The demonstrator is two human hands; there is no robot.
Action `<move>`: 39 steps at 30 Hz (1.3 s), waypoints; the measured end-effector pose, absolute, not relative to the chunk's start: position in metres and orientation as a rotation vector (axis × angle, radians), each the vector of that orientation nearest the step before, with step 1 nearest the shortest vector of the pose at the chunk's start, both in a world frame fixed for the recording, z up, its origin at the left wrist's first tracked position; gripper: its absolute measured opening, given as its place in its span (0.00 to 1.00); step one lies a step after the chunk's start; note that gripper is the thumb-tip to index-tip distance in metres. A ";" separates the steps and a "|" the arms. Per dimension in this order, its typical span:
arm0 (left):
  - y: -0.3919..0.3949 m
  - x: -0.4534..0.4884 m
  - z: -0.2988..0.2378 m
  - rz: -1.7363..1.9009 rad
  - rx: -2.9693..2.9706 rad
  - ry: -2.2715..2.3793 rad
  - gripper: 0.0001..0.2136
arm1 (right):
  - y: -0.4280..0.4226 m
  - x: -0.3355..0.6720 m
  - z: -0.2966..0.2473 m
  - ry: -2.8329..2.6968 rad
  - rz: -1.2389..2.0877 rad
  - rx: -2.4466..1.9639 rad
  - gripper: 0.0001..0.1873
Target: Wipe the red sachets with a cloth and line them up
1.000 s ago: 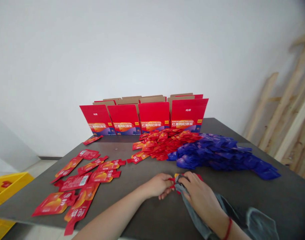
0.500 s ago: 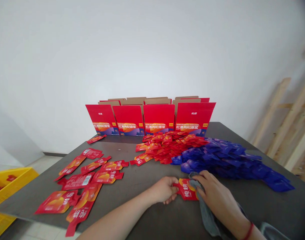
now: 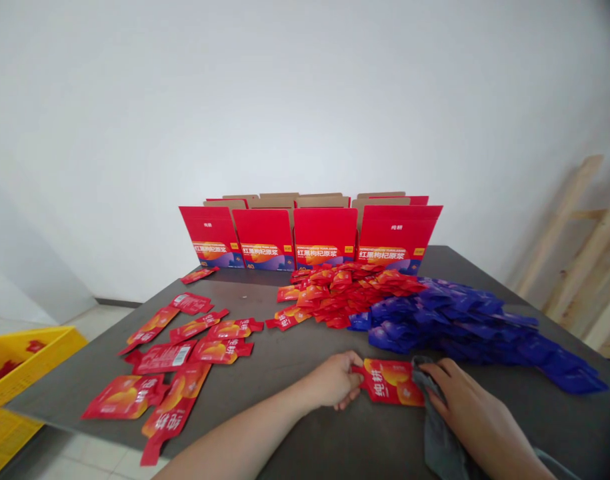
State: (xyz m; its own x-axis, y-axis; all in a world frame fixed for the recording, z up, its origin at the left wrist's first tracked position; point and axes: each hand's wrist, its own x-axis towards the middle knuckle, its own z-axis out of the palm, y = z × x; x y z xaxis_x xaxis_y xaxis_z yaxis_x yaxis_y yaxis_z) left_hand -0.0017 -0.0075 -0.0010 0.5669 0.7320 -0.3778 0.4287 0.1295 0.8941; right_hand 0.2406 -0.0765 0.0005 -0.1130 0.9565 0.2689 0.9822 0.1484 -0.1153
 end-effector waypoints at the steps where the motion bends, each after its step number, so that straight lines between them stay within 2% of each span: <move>1: -0.008 -0.002 -0.001 0.296 1.503 1.037 0.08 | -0.080 0.236 0.001 -2.198 -0.101 -1.831 0.18; 4: -0.008 -0.002 0.000 0.307 1.511 1.024 0.08 | -0.087 0.214 0.006 -2.387 -0.001 -1.645 0.25; 6: -0.008 -0.003 0.001 0.301 1.508 1.023 0.08 | -0.088 0.204 0.009 -2.447 0.057 -1.602 0.26; 11: -0.010 -0.004 0.005 0.245 1.528 1.050 0.06 | -0.083 0.232 0.002 -2.246 0.094 -1.857 0.16; 13: -0.013 -0.005 0.008 0.252 1.590 1.044 0.06 | -0.083 0.256 -0.005 -2.151 0.058 -1.955 0.15; 19: -0.017 -0.013 0.021 0.500 2.473 1.033 0.05 | -0.084 0.304 -0.006 -1.956 0.032 -2.098 0.16; 25: -0.014 -0.017 0.025 0.404 3.083 0.542 0.07 | -0.085 0.269 0.025 -1.933 0.074 -1.990 0.16; 33: -0.017 -0.014 0.022 0.301 3.220 0.438 0.07 | -0.089 0.181 0.035 -2.468 0.100 -1.679 0.12; 39: -0.017 -0.015 0.025 0.308 3.189 0.442 0.05 | -0.088 0.232 0.008 -2.371 -0.093 -1.809 0.17</move>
State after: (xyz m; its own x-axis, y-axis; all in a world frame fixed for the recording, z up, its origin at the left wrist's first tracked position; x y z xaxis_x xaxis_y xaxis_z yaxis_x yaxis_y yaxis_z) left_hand -0.0152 -0.0174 0.0252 0.9446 0.2604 0.1998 0.2780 -0.9584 -0.0652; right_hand 0.2316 -0.0879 0.0079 -0.2571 0.9526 0.1626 0.9624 0.2676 -0.0463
